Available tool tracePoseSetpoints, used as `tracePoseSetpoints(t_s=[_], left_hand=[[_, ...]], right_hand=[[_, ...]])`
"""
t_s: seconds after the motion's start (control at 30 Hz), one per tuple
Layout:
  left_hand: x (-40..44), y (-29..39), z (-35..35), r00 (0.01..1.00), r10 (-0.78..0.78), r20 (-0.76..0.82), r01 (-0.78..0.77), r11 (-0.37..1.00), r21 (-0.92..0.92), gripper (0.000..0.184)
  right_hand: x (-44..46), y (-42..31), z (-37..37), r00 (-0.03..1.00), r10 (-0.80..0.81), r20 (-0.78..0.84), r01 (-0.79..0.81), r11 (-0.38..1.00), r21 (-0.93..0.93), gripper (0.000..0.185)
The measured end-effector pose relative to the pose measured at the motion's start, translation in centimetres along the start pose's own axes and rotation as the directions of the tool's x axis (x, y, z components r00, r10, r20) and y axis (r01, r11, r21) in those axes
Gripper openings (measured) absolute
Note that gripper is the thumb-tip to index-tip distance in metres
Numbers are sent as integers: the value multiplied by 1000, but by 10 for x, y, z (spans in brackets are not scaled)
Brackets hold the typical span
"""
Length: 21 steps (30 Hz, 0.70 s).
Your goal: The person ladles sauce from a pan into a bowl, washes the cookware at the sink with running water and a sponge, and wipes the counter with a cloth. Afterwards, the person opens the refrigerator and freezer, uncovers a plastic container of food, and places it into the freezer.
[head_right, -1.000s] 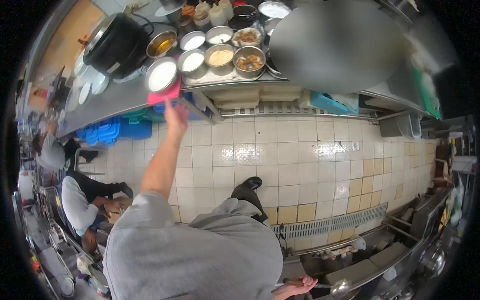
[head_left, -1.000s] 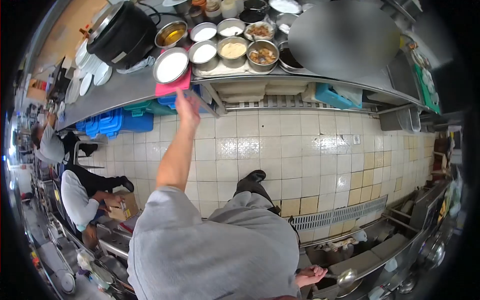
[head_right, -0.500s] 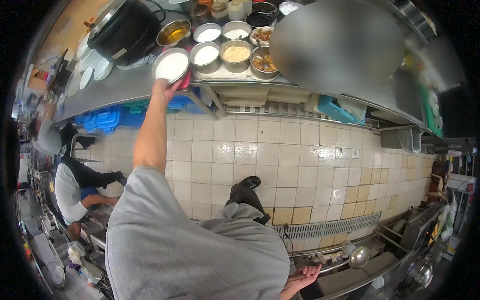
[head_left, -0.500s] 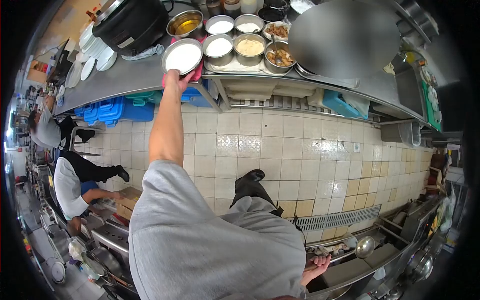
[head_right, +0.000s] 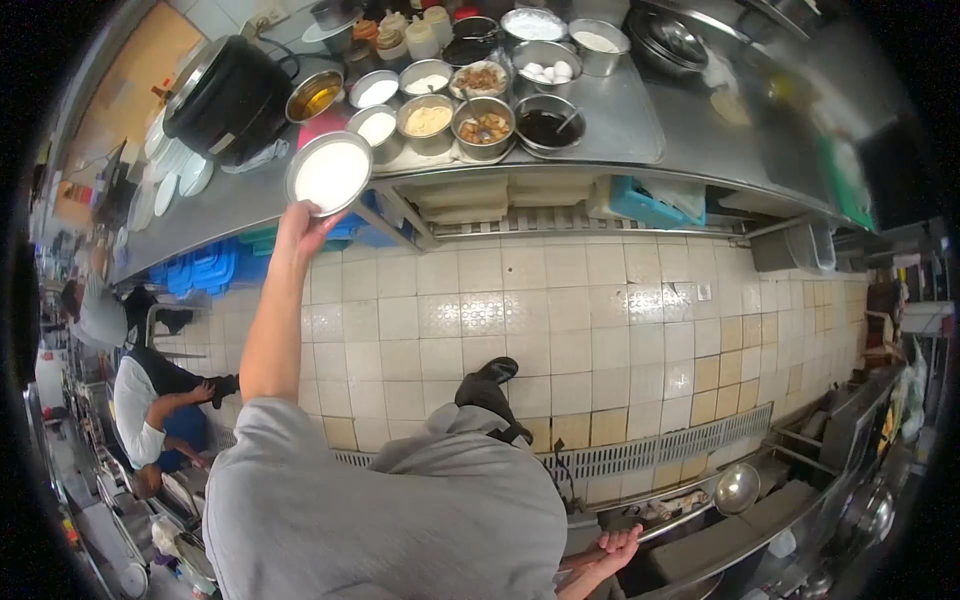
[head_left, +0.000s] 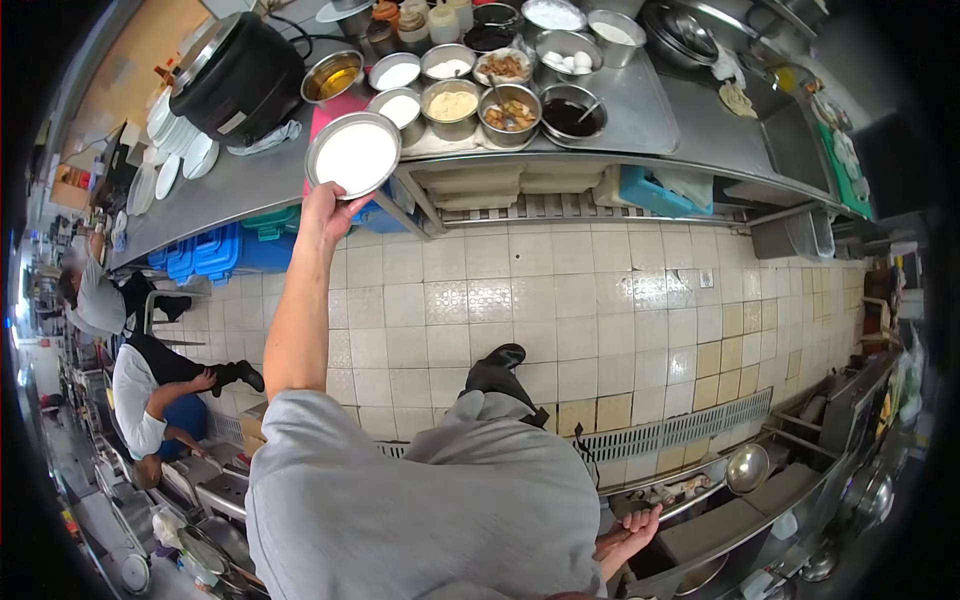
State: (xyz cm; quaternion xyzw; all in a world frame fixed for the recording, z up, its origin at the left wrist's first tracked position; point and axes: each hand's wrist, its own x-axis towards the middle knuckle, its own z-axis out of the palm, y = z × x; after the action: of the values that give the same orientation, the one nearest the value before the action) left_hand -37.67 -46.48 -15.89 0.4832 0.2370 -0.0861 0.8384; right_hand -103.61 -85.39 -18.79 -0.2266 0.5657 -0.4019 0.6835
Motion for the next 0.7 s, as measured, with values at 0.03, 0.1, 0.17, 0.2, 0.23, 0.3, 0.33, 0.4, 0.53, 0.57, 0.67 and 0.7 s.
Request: tracePoseSetpoints(t_s=[0.03, 0.1, 0.17, 0.2, 0.23, 0.3, 0.33, 0.4, 0.53, 0.57, 0.67, 0.7], left_hand=[[-17, -3, 11, 1000, -4, 20, 3, 999, 36, 58], [-38, -14, 23, 999, -29, 19, 28, 999, 43, 56], [-60, -32, 31, 998, -36, 54, 31, 996, 84, 50], [-69, -44, 33, 991, -45, 129, 28, 991, 127, 46], [-82, -54, 38, 978, -58, 201, 35, 992, 118, 44], [-94, -73, 61, 944, -142, 299, 112, 987, 115, 50], [-116, -85, 87, 949, -212, 235, 187, 974, 127, 52], [-110, -111, 105, 892, -345, 292, 300, 935, 189, 62], [-161, -166, 165, 763, -496, 414, 336, 852, 401, 64], [-170, -179, 177, 719, -551, 423, 366, 818, 443, 64], [-234, -231, 207, 629, -604, 490, 325, 777, 539, 65], [-224, -249, 218, 602, -654, 458, 333, 727, 601, 61]], right_hand=[[-1, 2, -4, 999, -33, -21, 32, 998, -47, 17], [-3, 6, -16, 997, -56, -48, 52, 995, -83, 13], [-12, 8, -30, 997, -52, -57, 44, 989, -142, 18], [-18, 4, -35, 996, -45, -72, 35, 990, -139, 18], [-20, 3, -36, 990, -26, -139, 0, 983, -185, 19], [-30, -6, -32, 996, -11, -86, 3, 996, -93, 19], [-30, -10, -39, 999, 3, -46, -6, 998, -65, 18], [-38, -19, -42, 996, -35, -76, 28, 996, -89, 20], [-41, -22, -70, 993, -78, -91, 76, 997, -31, 22], [-38, -15, -80, 991, -115, -75, 111, 992, -62, 21], [-41, -6, -116, 981, -174, -83, 172, 985, -22, 20], [-42, -3, -119, 976, -200, -82, 197, 980, -40, 20]])
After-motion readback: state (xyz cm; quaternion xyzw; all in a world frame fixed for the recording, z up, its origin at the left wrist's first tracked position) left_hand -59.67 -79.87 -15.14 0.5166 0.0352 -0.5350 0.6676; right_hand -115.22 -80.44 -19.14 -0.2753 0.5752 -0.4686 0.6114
